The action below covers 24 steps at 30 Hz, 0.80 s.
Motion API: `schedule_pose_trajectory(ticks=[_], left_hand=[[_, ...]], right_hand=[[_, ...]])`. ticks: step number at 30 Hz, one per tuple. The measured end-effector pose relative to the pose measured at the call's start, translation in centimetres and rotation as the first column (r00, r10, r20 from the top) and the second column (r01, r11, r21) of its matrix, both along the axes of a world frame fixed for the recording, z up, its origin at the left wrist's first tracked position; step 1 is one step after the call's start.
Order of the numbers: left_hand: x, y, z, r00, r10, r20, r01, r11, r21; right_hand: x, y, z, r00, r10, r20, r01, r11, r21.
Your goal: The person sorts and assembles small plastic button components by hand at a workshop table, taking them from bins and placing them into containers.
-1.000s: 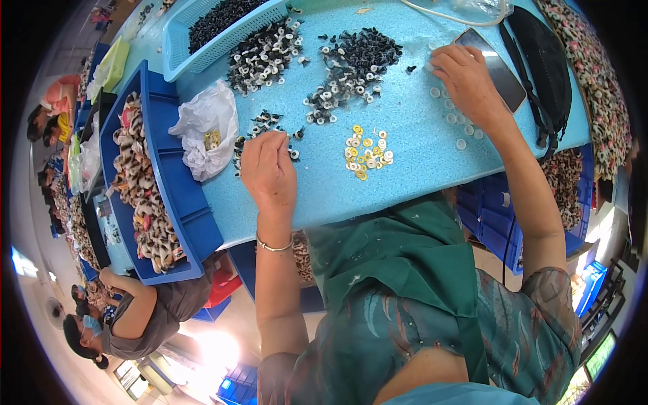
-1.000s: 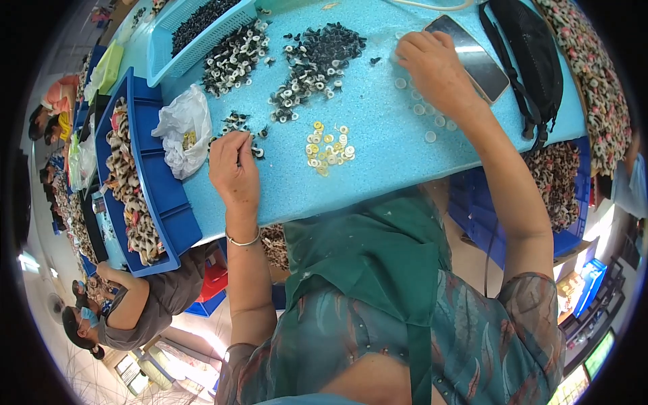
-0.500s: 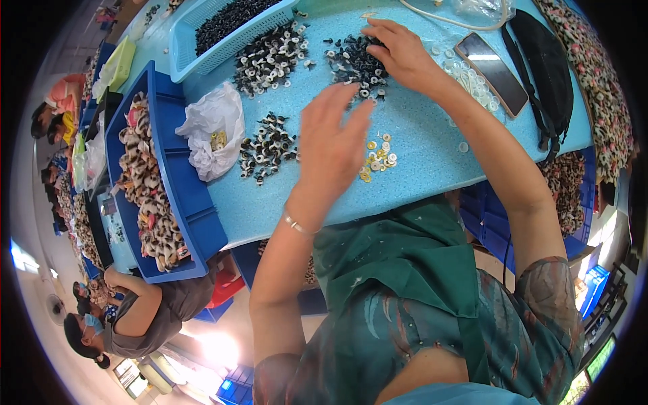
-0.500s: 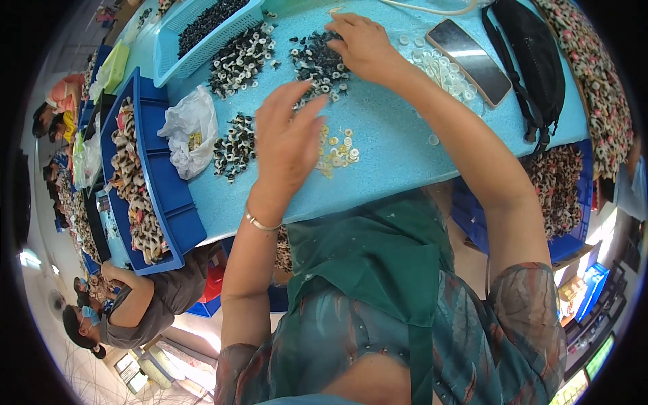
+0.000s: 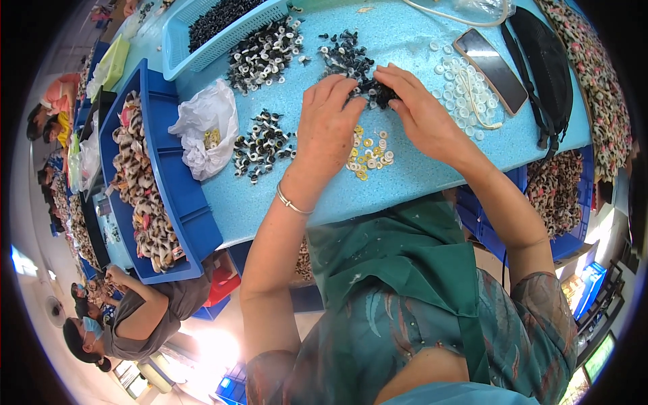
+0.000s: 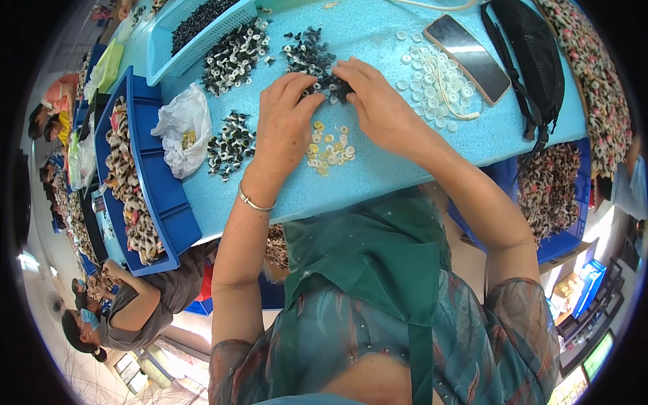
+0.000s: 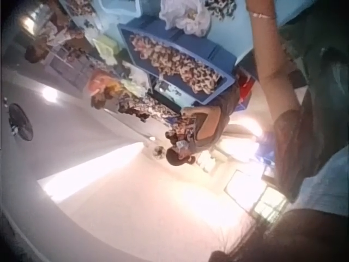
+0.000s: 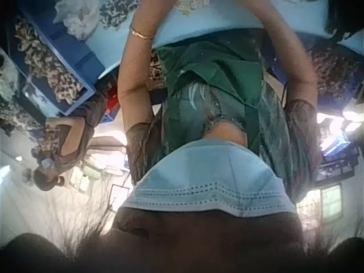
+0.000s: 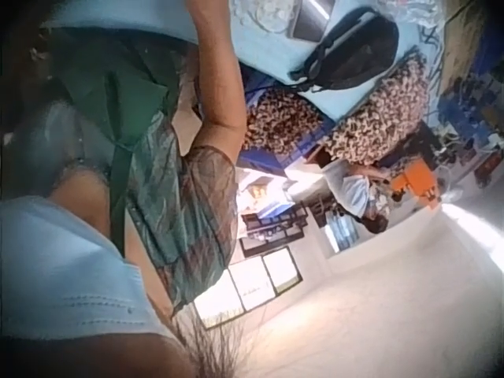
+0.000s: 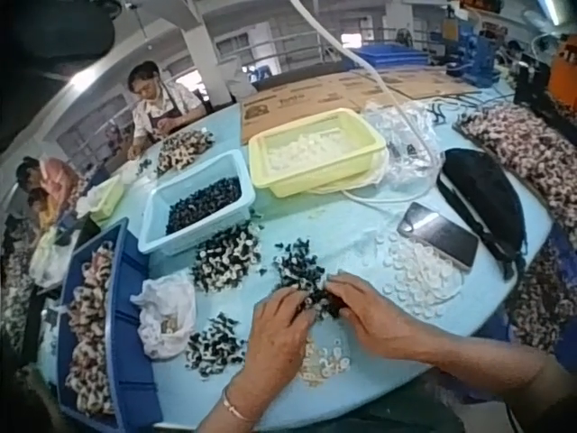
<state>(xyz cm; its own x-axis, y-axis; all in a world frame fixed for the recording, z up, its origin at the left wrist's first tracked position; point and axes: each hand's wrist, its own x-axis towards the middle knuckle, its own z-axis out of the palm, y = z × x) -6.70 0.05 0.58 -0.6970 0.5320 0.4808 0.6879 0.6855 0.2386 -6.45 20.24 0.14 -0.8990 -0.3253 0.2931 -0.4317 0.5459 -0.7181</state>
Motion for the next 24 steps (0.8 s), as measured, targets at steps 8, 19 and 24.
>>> schedule_pose_trajectory(ticks=[8, 19, 24], left_hand=[[4.5, -0.3, 1.1, 0.994, 0.108, 0.036, -0.110, 0.991, 0.074], [5.4, 1.7, 0.4, 0.980, 0.172, 0.103, -0.190, 0.958, 0.213], [4.5, 2.9, -0.2, 0.982, 0.143, 0.123, -0.161, 0.975, 0.154]], right_hand=[[1.3, 4.5, 3.6, 0.990, -0.032, 0.135, 0.023, 0.997, 0.069], [2.1, 3.1, 1.7, 0.967, -0.023, -0.253, 0.106, 0.942, 0.320], [1.9, 2.8, 2.3, 0.980, 0.034, -0.197, 0.046, 0.921, 0.388]])
